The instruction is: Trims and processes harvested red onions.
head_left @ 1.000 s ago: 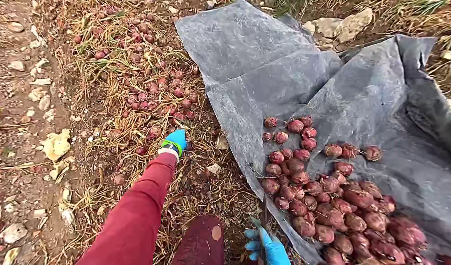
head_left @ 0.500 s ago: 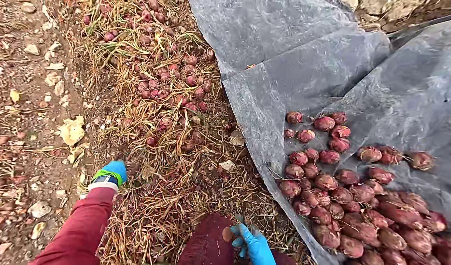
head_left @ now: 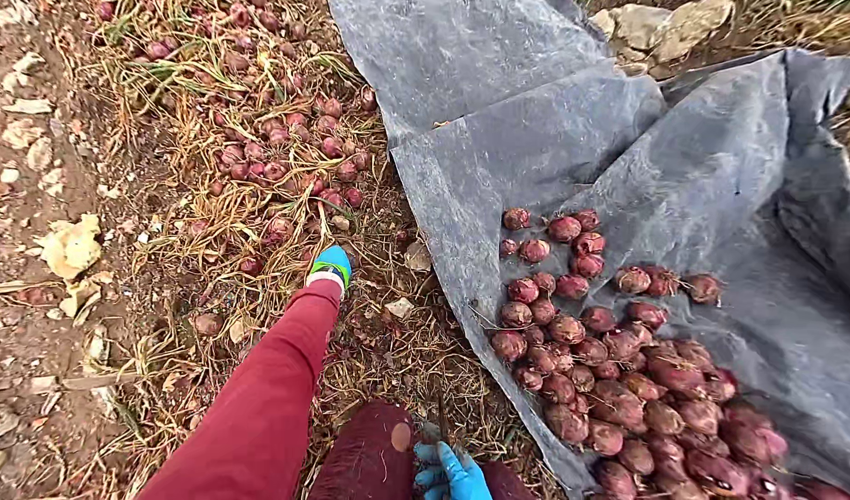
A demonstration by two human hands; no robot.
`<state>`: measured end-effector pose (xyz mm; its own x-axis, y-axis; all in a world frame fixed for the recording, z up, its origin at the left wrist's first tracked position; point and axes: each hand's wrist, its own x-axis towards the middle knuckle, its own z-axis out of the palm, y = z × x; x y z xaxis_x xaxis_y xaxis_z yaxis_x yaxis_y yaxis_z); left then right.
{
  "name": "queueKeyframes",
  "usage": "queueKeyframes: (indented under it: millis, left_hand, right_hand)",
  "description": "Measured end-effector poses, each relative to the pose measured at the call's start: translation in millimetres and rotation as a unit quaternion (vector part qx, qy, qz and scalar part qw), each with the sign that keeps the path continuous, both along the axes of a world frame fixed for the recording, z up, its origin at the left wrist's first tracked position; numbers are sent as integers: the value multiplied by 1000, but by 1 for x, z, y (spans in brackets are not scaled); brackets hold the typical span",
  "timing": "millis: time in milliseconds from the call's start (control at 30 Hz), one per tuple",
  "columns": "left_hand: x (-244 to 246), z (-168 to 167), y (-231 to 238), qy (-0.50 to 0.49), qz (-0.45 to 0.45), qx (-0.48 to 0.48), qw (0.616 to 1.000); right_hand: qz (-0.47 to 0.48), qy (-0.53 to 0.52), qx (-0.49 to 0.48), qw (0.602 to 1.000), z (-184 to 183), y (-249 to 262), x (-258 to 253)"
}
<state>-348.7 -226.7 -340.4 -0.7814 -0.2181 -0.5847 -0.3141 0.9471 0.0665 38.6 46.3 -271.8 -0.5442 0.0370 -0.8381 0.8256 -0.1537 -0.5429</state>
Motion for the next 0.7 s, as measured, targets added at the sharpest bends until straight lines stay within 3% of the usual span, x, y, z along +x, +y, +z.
queueKeyframes:
  millis: [100,167,300,367,433,567,633,700]
  left_hand:
    - [-5,4,-23,-21,-40,22,999]
    - [21,39,-26,-14,-54,61,997]
    - [121,121,-8,-14,-121,156,980]
    - [175,147,8,-53,-170,209,962]
    - [219,166,23,-104,-231,248,935]
    - [247,183,24,-131,-289,223,922]
    - [248,188,18,-99,-275,176,940]
    - [250,199,19,-40,-214,169,961]
  right_hand:
    - [-35,-9,-26,999,-10,5,-3]
    - [-36,-16,-59,997,-16,3,-11]
    - [18,66,-130,989,-24,-17,-35]
    - [33,164,-171,971,-12,-32,-46]
    - [19,234,-148,961,7,-45,-51]
    - [127,229,-29,965,36,-33,-38]
    - [144,221,-57,963,43,-19,-19]
    - [97,237,-82,963,44,-15,-3]
